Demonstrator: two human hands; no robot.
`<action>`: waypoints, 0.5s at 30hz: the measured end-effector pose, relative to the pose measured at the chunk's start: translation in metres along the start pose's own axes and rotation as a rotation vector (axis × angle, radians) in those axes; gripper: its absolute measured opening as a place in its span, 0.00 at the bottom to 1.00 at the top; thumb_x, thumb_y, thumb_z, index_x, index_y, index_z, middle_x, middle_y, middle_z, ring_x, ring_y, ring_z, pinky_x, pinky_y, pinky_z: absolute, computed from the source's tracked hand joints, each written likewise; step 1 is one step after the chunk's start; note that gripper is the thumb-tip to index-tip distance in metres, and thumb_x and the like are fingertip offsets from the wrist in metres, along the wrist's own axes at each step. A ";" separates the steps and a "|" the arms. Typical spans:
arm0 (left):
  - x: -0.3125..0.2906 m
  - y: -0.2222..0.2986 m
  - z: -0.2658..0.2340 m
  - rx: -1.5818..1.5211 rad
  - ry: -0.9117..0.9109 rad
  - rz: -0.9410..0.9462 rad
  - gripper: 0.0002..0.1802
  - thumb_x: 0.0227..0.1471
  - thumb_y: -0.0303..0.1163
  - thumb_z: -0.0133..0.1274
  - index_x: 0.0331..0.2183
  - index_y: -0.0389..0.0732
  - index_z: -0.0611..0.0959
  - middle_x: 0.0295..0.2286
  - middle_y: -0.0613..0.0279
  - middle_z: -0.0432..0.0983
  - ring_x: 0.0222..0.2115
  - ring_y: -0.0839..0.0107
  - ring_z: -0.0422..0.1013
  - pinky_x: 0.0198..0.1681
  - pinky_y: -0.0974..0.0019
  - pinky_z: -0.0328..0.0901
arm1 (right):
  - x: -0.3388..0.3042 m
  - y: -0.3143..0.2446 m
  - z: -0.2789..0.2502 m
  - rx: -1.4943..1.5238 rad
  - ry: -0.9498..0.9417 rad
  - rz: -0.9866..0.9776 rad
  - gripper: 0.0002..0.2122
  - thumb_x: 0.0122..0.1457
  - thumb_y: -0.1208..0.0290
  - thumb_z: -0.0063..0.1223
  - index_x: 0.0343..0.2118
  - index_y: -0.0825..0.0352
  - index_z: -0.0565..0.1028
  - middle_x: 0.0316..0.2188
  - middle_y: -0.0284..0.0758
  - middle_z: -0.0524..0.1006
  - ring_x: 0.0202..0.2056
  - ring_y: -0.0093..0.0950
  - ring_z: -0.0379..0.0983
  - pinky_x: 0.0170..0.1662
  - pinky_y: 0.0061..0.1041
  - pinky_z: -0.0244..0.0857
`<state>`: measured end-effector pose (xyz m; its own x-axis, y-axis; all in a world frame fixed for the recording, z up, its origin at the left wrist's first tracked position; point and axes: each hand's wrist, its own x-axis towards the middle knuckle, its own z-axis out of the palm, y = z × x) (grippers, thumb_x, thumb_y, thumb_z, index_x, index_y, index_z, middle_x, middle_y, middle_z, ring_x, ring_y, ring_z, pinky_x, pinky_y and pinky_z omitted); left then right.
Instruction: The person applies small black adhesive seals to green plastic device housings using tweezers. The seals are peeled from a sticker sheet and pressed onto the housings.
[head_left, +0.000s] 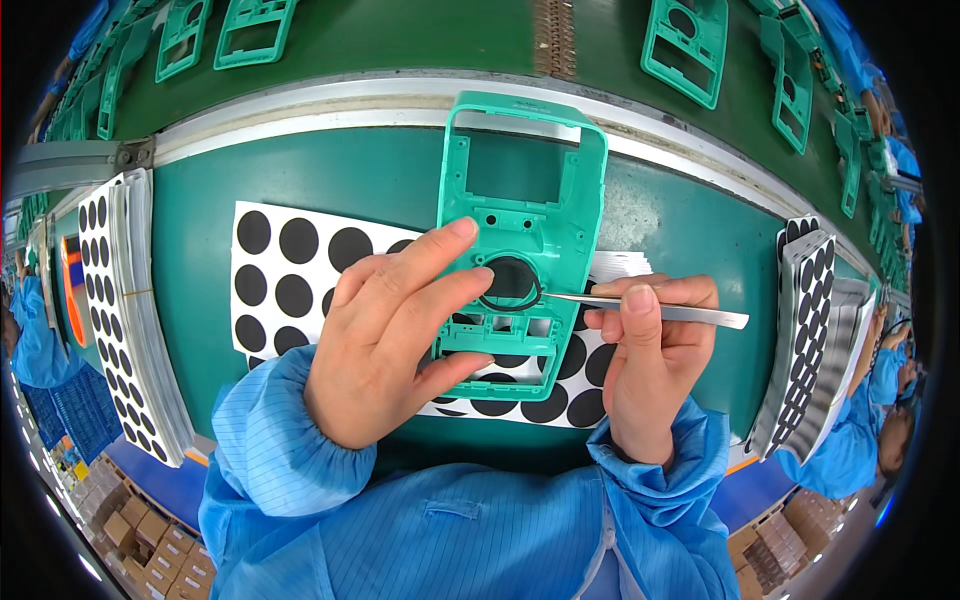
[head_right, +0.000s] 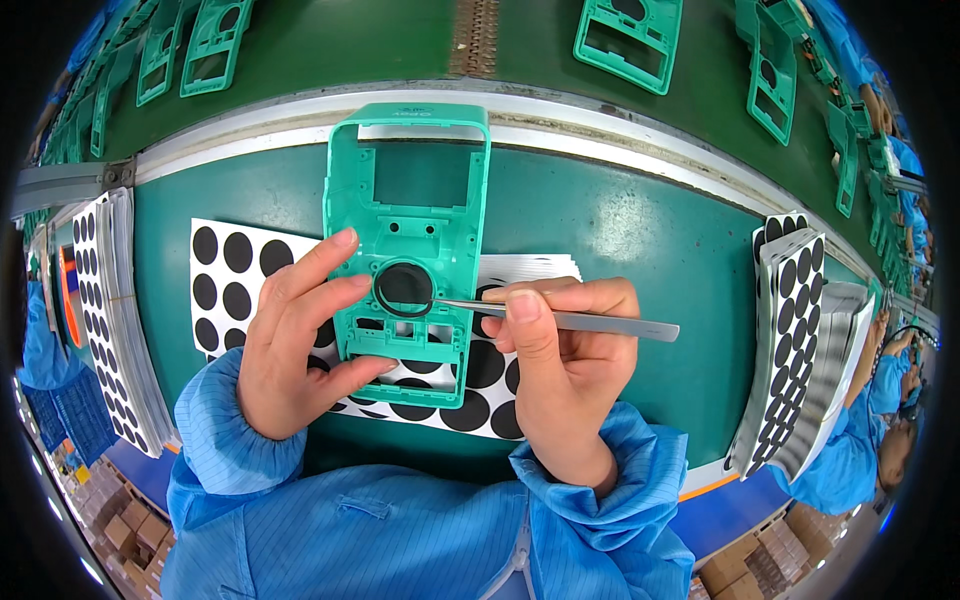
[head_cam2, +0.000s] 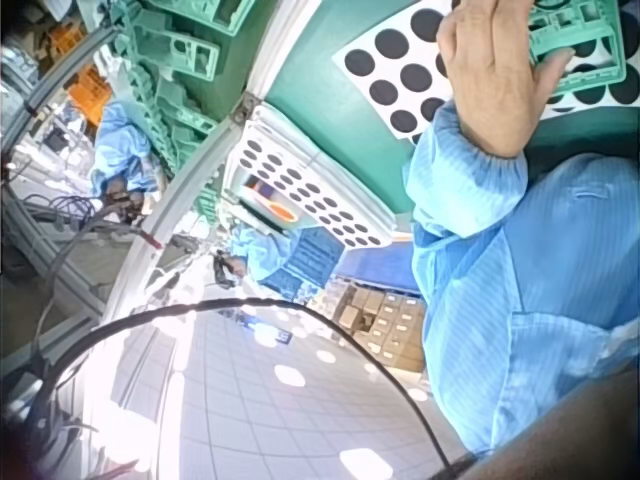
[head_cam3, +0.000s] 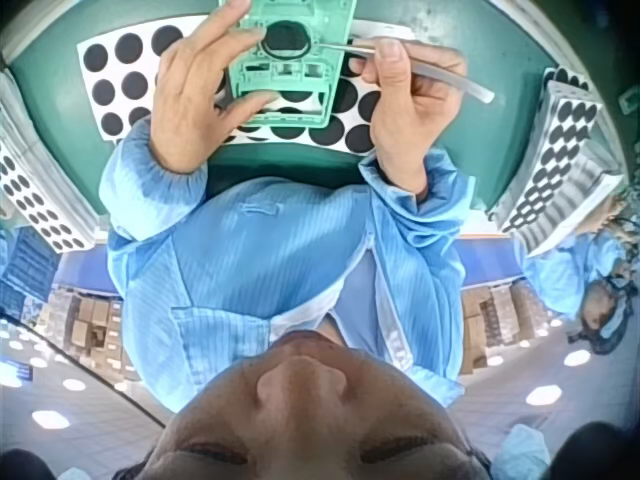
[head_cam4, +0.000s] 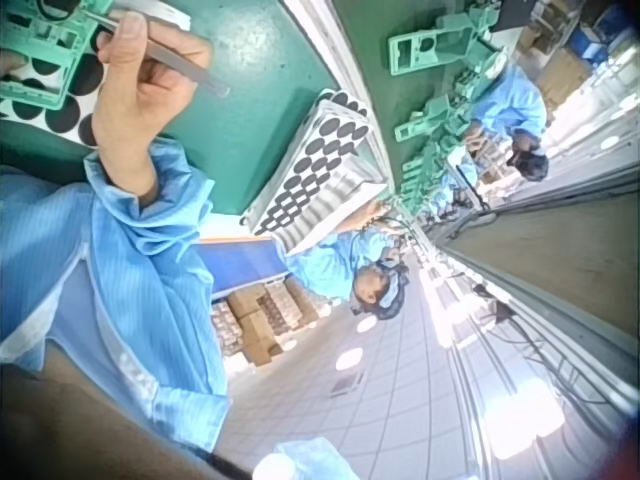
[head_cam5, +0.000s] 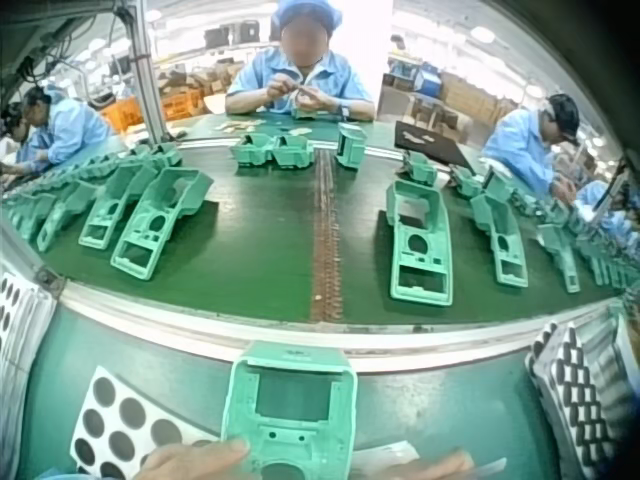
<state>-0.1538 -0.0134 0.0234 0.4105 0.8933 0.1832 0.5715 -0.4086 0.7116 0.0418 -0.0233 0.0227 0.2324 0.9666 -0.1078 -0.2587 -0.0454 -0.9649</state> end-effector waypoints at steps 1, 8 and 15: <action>0.000 0.000 0.000 -0.002 0.004 0.001 0.35 0.22 0.29 0.65 0.41 0.39 0.72 0.48 0.53 0.63 0.42 0.60 0.66 0.41 0.62 0.61 | 0.000 0.000 0.000 0.000 0.000 0.000 0.10 0.54 0.78 0.49 0.32 0.68 0.58 0.25 0.43 0.74 0.21 0.19 0.68 0.28 0.17 0.68; 0.000 0.001 0.000 0.004 -0.005 -0.006 0.35 0.23 0.29 0.64 0.41 0.40 0.72 0.49 0.54 0.63 0.44 0.60 0.66 0.41 0.62 0.60 | 0.000 0.000 -0.001 -0.009 -0.006 -0.004 0.10 0.54 0.78 0.49 0.32 0.68 0.59 0.25 0.42 0.73 0.22 0.18 0.68 0.29 0.18 0.68; 0.000 0.001 0.000 0.007 -0.007 -0.006 0.35 0.23 0.29 0.64 0.41 0.40 0.72 0.49 0.54 0.63 0.44 0.61 0.66 0.41 0.62 0.60 | -0.001 0.001 -0.001 -0.006 -0.006 0.008 0.10 0.54 0.78 0.49 0.33 0.68 0.59 0.25 0.41 0.73 0.22 0.18 0.68 0.30 0.19 0.69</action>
<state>-0.1531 -0.0139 0.0240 0.4119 0.8943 0.1746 0.5788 -0.4048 0.7079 0.0423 -0.0244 0.0212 0.2244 0.9677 -0.1144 -0.2546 -0.0551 -0.9655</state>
